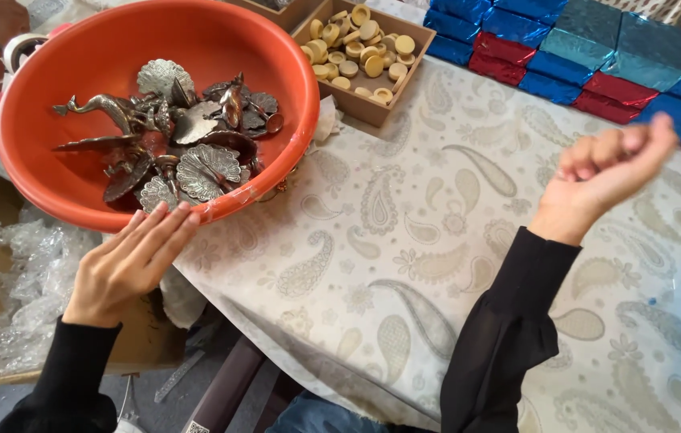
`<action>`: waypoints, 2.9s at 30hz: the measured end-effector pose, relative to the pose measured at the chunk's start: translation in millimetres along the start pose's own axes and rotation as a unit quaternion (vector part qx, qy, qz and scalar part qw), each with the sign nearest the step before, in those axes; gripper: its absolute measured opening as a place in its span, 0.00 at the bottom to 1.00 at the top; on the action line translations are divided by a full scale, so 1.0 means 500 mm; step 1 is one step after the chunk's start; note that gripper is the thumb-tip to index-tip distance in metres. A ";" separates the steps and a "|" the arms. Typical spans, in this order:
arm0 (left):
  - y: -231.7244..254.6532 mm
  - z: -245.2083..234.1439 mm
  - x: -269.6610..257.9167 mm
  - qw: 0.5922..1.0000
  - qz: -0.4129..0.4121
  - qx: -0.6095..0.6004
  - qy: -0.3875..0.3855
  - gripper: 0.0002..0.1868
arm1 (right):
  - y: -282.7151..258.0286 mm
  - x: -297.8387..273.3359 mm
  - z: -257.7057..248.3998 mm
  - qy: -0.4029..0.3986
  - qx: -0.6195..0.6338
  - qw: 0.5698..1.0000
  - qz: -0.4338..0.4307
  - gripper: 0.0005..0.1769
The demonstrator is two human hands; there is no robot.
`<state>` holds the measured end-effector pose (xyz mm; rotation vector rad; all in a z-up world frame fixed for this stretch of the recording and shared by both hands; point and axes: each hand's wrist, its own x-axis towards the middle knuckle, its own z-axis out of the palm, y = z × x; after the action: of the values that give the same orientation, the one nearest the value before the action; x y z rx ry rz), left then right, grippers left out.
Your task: Cleaning and polishing small wooden objects using a white cloth.
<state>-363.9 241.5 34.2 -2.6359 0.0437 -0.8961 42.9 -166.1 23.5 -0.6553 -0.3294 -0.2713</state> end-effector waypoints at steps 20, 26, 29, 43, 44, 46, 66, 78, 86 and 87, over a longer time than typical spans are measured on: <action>-0.002 -0.005 0.072 0.964 -0.164 -0.177 0.112 0.12 | 0.195 -0.343 0.363 -0.565 -0.461 0.680 0.075 0.19; 0.077 0.044 0.103 0.999 -0.022 -0.018 0.031 0.24 | 0.197 -0.347 0.353 -0.566 -0.438 0.692 0.091 0.19; 0.077 0.034 0.113 0.998 -0.045 -0.052 0.017 0.26 | 0.201 -0.344 0.357 -0.569 -0.436 0.691 0.092 0.19; 0.092 0.049 0.114 0.995 -0.091 -0.023 -0.019 0.11 | 0.202 -0.343 0.357 -0.569 -0.427 0.691 0.132 0.20; 0.091 0.045 0.116 0.995 -0.089 -0.046 -0.005 0.13 | 0.205 -0.342 0.354 -0.571 -0.408 0.701 0.131 0.20; 0.085 0.050 0.111 0.994 -0.088 -0.069 0.008 0.14 | 0.206 -0.343 0.354 -0.572 -0.389 0.710 0.132 0.19; 0.404 0.151 0.589 0.868 -0.067 -0.440 0.220 0.17 | 0.066 -0.091 0.172 -0.206 0.197 0.937 0.203 0.23; 0.669 0.253 0.676 0.720 -0.183 -0.646 0.177 0.26 | 0.021 0.004 0.021 0.055 -0.102 0.993 -0.011 0.24; 0.712 0.259 0.691 0.727 -0.014 -0.679 0.096 0.34 | 0.063 0.085 -0.242 0.099 0.065 0.992 -0.040 0.15; 0.713 0.271 0.693 0.721 0.030 -0.683 0.108 0.36 | 0.070 0.094 -0.272 0.121 0.136 0.983 0.004 0.15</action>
<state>23.2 -98.0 15.5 -3.6732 1.3283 -1.5176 126.6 -232.3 -78.9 -0.3497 -0.1274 -0.2891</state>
